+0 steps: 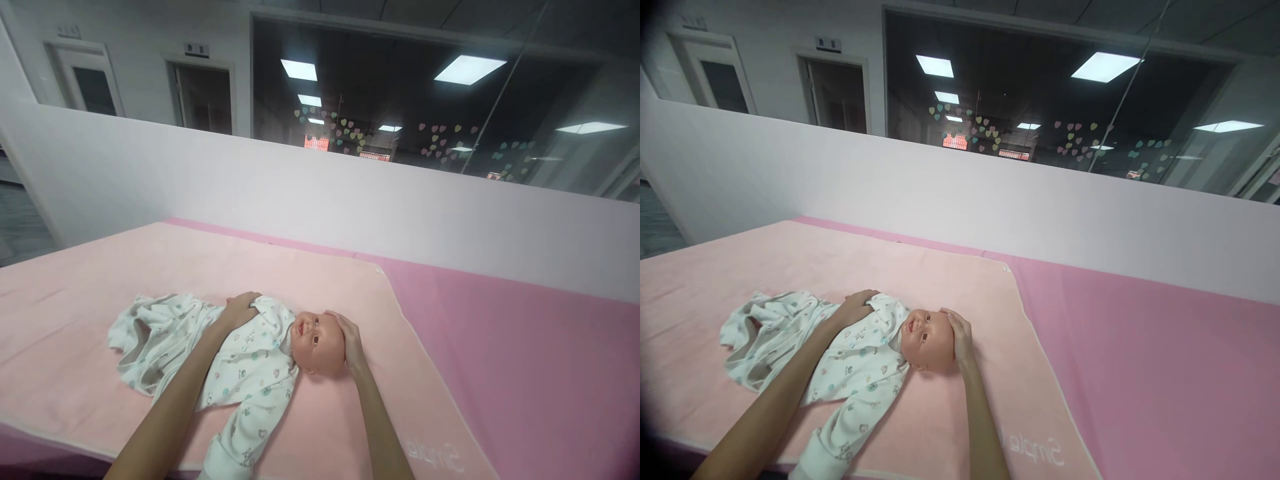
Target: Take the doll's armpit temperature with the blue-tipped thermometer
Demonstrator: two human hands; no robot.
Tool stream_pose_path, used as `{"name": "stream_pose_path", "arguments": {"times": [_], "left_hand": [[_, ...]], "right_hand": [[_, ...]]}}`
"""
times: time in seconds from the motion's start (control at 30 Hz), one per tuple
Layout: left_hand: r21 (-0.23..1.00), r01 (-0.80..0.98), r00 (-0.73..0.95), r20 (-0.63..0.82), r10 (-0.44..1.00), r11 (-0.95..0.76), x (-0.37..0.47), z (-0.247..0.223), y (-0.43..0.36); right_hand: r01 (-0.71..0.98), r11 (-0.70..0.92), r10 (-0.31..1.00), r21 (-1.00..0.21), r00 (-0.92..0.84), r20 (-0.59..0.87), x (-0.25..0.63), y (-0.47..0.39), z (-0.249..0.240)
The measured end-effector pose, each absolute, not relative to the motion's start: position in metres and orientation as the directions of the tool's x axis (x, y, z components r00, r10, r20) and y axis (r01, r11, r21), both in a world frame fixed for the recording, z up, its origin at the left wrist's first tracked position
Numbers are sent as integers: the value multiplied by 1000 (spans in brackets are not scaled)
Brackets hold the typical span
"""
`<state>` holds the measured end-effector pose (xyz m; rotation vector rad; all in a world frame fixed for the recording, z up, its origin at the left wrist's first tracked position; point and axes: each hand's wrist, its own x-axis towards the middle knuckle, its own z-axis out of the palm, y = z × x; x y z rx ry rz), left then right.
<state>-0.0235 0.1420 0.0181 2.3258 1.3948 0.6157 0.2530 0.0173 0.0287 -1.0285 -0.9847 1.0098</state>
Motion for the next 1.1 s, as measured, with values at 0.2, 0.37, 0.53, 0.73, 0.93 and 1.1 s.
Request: {"name": "stream_pose_path", "arguments": {"times": [0.2,0.37,0.53,0.73,0.93,1.1], "left_hand": [[513,736,420,167,892,-442,-24,18,143],[488,753,425,150,893,-441,-23,17,146],[548,707,339,292,894,-447,-21,26,136],[620,535,447,369,815,-574,-16,62,66],[777,372,516,283,809,-509,-5,50,42],[994,-57,129,105,986,-98,-3,33,71]], "right_hand": [[-177,204,958,-963,237,160,253,18,28],[-165,215,955,-963,242,171,253,18,28],[-168,206,955,-964,251,161,252,16,30],[-229,175,969,-958,210,127,250,14,30],[42,215,923,-976,317,217,258,17,31],[741,215,667,-636,365,650,248,4,57]]}}
